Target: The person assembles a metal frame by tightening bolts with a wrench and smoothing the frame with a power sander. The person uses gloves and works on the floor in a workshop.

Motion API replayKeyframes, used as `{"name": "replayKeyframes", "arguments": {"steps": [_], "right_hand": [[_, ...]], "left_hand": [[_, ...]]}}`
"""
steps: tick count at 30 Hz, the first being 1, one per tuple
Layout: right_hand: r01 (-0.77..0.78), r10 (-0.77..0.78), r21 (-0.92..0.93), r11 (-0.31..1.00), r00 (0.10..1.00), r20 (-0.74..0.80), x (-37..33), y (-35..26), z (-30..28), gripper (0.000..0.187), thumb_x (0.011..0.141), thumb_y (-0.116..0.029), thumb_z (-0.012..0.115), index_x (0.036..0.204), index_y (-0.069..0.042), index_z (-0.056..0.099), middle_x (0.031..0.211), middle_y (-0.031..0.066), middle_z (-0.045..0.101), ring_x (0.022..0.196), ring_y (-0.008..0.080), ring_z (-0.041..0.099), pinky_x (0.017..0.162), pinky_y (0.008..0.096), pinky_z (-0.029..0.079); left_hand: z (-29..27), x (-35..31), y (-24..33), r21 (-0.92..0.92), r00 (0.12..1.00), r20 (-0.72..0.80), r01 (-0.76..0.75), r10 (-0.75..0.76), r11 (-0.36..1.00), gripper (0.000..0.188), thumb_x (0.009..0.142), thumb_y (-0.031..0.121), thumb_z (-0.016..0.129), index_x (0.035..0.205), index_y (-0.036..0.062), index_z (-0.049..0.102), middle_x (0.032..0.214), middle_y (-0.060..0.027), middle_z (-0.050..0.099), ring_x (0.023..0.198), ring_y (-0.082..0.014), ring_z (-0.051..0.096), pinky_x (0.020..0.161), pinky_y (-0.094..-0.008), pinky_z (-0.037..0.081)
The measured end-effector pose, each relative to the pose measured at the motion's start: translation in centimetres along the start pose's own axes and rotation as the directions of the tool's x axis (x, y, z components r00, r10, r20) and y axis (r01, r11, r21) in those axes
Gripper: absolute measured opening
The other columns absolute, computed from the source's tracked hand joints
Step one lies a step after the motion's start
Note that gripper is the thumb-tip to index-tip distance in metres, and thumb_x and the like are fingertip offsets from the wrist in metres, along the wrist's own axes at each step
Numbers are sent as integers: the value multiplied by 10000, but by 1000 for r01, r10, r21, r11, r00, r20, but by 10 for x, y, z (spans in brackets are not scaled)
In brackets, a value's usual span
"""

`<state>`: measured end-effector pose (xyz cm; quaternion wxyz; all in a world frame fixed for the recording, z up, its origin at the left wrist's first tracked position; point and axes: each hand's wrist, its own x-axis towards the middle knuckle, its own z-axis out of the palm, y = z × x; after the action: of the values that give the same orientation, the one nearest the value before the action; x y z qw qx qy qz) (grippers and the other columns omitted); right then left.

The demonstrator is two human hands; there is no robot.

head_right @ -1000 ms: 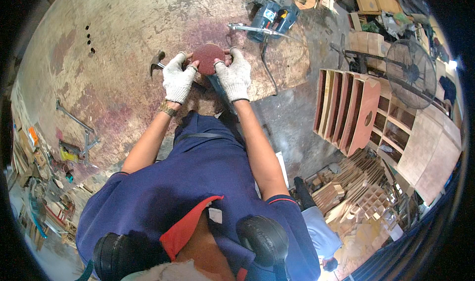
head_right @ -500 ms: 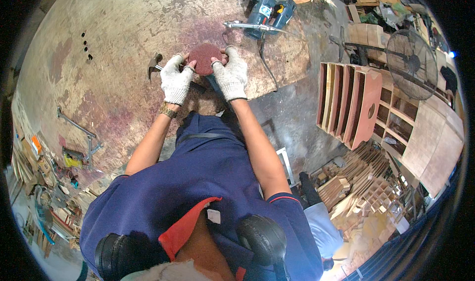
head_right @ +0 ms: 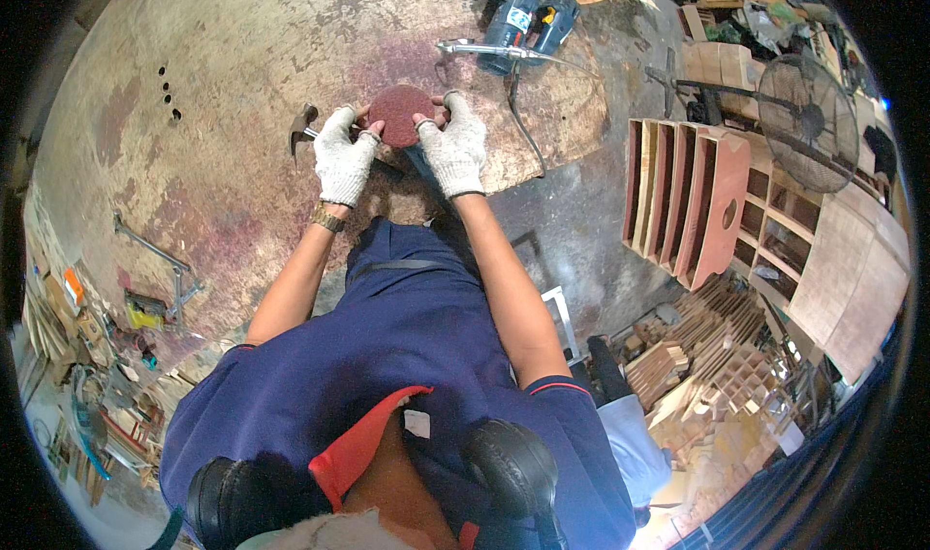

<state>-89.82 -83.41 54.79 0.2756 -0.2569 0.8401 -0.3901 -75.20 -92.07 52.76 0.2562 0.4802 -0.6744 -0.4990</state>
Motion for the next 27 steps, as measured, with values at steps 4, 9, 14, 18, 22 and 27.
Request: {"name": "replayKeyframes", "arguments": {"steps": [4,9,14,18,22,27], "right_hand": [[19,-19,-11,1000,1000,-18,1,8,3,318,825,-101,807,1078,12,651,758,29,637,686,82,590,608,260,481],[28,-27,58,998,1000,-14,6,21,9,318,832,-123,798,1077,9,645,840,58,664,730,109,621,646,274,517],[-206,155,460,863,977,147,-2,42,-12,326,899,-202,730,1129,3,622,895,73,687,704,123,644,599,280,550],[-326,338,341,882,941,24,-32,72,-61,282,953,-200,641,1155,-4,615,848,58,662,673,106,627,560,268,544],[-346,429,391,853,892,-145,-93,110,-92,274,957,-223,619,1119,-3,636,804,58,640,631,117,608,579,299,543],[-333,525,526,782,808,-269,-171,155,-84,244,932,-194,565,1071,-17,660,848,106,693,636,163,654,565,330,547]], "left_hand": [[-4,2,7,-29,988,81,134,-131,991,406,789,91,770,1178,26,672,894,-133,642,815,-244,658,749,-357,527],[1,16,36,378,953,4,-281,302,882,602,787,107,732,1365,71,567,1187,-170,609,1052,-330,600,905,-407,499],[39,41,52,543,749,191,-619,634,568,607,852,324,686,1410,129,551,1319,-169,586,1228,-376,526,1067,-532,379],[50,38,47,574,710,501,-700,494,425,465,876,448,639,1218,133,639,1368,-176,559,1271,-399,498,1059,-565,363],[55,35,45,679,759,586,-651,284,339,474,913,496,578,1197,124,650,1382,-214,553,1296,-419,484,1118,-591,307],[74,27,46,692,691,712,-721,129,40,660,983,576,454,1484,147,458,1545,-263,374,1407,-458,366,1154,-608,258]]}}
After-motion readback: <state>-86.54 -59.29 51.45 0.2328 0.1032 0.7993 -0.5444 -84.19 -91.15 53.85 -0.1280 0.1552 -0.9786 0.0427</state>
